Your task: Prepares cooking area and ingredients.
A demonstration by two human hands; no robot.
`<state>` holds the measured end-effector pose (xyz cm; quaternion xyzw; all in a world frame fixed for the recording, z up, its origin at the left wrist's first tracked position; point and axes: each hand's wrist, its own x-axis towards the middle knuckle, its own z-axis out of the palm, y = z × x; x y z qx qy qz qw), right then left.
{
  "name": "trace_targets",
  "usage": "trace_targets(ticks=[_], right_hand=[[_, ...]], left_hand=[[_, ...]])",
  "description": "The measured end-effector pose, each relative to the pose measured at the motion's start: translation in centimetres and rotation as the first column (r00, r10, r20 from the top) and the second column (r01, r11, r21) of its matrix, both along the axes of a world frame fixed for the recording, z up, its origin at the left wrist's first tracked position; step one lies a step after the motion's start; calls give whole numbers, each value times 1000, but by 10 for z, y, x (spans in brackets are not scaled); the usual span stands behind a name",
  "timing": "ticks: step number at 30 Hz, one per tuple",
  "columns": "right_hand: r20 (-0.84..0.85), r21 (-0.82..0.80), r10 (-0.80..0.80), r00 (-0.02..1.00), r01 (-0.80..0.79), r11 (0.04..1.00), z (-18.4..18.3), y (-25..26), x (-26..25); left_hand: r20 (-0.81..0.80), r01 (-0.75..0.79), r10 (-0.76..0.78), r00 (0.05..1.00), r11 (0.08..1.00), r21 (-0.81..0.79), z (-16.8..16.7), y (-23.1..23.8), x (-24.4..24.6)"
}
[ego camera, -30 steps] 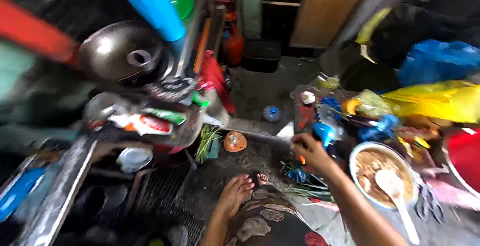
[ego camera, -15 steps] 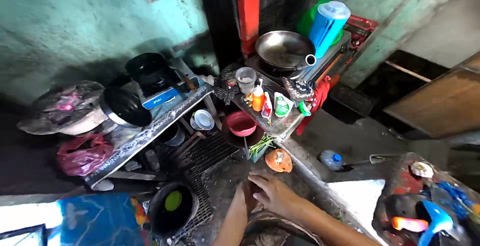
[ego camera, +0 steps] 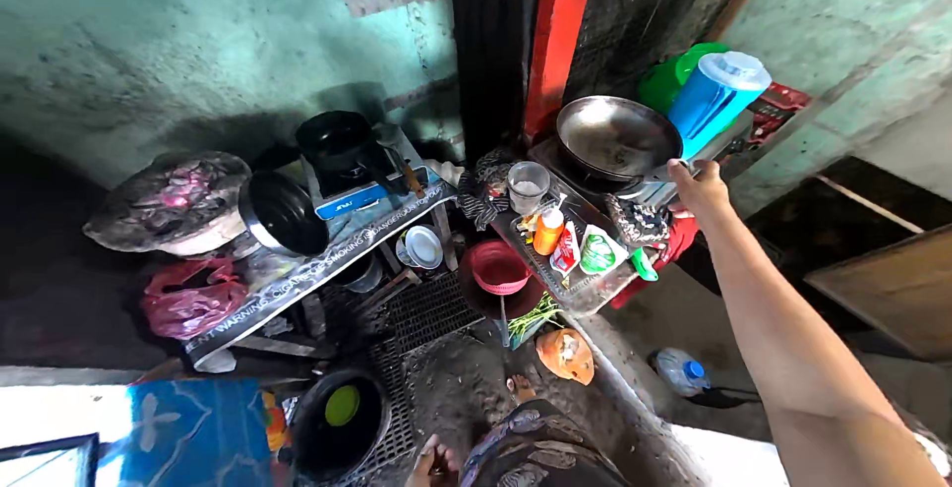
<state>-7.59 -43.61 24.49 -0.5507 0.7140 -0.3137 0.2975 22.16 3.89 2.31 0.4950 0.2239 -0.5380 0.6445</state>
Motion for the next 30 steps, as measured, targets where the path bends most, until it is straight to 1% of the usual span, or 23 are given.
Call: trace_targets(ticks=[2,4,6,11,15,17,20,24,27,30], right_hand=[[-103,70,55,993,-48,996,2,-23,2],[-203,77,99,974,-85,993,-2,-38,-2],[-256,67,112,960,-98,993,-4,-45,-7],[-219,24,111,970,-108,994,-18,-44,-8],[-216,-122,92,972,-120,985,-32,-46,-13],[-175,-171,76,982,-106,979,-35,-45,-14],[-67,-184,64,996,-75,980,-34,-42,-20],[61,-260,48,997,-31,965,-27,-37,-27],[98,-281,41,994,-11,960,-24,-31,-27],[43,-304,71,997,-55,951,-23,-24,-19]], left_hand=[[-5,-71,71,997,996,-55,-7,-4,-2],[-14,-111,110,994,990,-88,-9,-18,-5],[-24,-131,130,991,989,-68,-6,-43,-9],[-34,-109,110,993,993,34,1,-90,-25],[-47,-145,148,988,988,61,0,-104,-36],[-51,-170,173,984,984,54,1,-105,-40],[-35,-167,168,985,985,30,2,-100,-41],[-56,-195,198,979,979,55,-2,-95,-39],[-50,-197,200,978,979,57,-3,-93,-34],[-39,-228,229,973,973,30,-3,-85,-27]])
